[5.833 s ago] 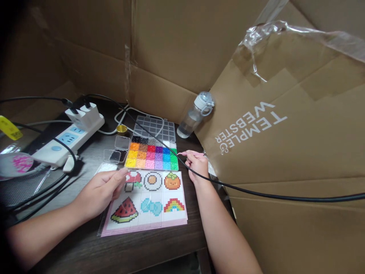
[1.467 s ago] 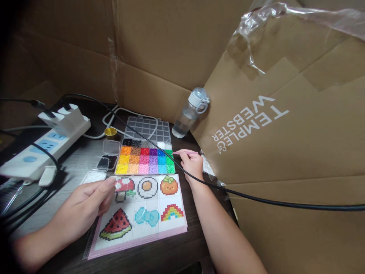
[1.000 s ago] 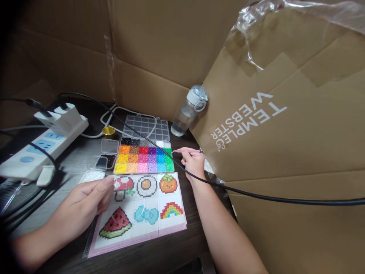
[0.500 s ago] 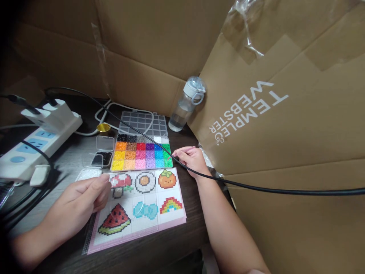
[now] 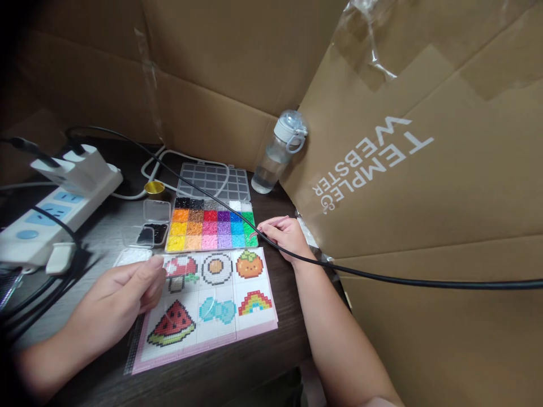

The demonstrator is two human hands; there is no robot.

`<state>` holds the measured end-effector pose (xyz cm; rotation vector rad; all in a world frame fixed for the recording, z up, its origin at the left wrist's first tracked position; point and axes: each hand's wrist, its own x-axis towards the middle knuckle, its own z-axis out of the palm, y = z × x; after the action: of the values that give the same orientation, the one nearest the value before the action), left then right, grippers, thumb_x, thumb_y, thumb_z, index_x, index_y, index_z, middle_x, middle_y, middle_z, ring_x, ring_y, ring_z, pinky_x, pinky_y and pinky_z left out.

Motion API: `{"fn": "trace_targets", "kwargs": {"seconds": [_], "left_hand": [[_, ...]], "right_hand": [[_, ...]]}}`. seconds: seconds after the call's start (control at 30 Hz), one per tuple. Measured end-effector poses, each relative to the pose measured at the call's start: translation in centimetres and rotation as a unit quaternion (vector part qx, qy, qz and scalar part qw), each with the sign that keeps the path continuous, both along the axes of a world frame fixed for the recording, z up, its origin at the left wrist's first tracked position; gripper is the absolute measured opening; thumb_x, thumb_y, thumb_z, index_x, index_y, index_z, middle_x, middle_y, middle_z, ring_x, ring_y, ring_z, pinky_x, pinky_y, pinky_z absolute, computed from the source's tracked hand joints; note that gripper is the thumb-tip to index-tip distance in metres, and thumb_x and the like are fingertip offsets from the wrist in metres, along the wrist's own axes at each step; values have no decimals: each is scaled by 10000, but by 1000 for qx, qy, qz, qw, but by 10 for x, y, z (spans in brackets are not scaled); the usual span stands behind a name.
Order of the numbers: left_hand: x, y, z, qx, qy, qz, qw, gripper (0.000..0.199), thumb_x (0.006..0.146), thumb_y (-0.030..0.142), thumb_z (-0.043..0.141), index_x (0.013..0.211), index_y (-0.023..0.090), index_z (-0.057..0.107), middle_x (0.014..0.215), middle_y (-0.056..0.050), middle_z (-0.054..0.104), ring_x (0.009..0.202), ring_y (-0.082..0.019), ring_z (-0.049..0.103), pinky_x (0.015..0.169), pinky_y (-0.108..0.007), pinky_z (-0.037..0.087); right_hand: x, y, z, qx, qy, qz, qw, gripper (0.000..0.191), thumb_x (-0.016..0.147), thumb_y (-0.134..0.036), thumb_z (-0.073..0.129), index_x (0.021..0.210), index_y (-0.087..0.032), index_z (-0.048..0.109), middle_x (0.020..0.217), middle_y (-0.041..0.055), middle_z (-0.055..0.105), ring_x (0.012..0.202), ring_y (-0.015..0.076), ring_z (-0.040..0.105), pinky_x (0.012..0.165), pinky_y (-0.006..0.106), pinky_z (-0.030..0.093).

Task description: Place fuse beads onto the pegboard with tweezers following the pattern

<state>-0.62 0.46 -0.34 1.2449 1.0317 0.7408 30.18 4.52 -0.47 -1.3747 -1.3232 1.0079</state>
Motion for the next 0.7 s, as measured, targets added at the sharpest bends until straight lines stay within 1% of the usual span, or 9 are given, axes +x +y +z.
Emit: {"fn": "trace_targets", "kwargs": {"seconds": [0.07,0.13,0.2,0.3,0.43,0.7], "left_hand": [[0,0,-1,4,-1,-2,1000,524,878,563,379,516,186,340,502,42,293,477,-106,281,458,-239,272],[0,0,-1,4,-2,-5,1000,523,882,557,378,517,185,337,505,41,293,480,-106,284,459,-238,273],[0,0,-1,0,-1,-6,1000,523,883,555,375,516,186,333,506,41,290,481,-107,282,459,-239,270],[-1,0,-1,0,0,-6,1000,522,882,555,380,516,186,332,507,41,290,483,-108,281,460,-242,267],[0,0,-1,-1,1,-6,1000,523,877,561,384,516,186,331,508,41,288,484,-109,280,461,-245,266],[-1,0,-2,1,5,-4,1000,529,874,571,384,516,183,339,507,40,295,482,-108,289,461,-244,266]], "right_hand": [[-1,1,0,10,14,-10,1000,245,704,-370,697,732,-129,730,558,38,619,425,66,348,418,234,249],[-2,2,-1,26,30,-31,999,230,714,-364,686,731,-139,730,664,70,676,428,67,369,414,236,254],[-4,4,-2,38,43,-45,997,211,721,-352,682,726,-147,730,718,81,696,426,64,371,410,236,245],[-6,6,-4,44,51,-52,996,194,724,-342,683,715,-155,731,697,68,693,420,63,366,408,234,235],[-9,6,-4,34,26,-58,997,213,715,-357,684,708,-150,732,689,66,690,422,63,360,407,234,234],[-10,6,-3,24,5,-49,999,218,727,-354,675,714,-145,736,655,59,673,416,56,329,412,235,196]]}}
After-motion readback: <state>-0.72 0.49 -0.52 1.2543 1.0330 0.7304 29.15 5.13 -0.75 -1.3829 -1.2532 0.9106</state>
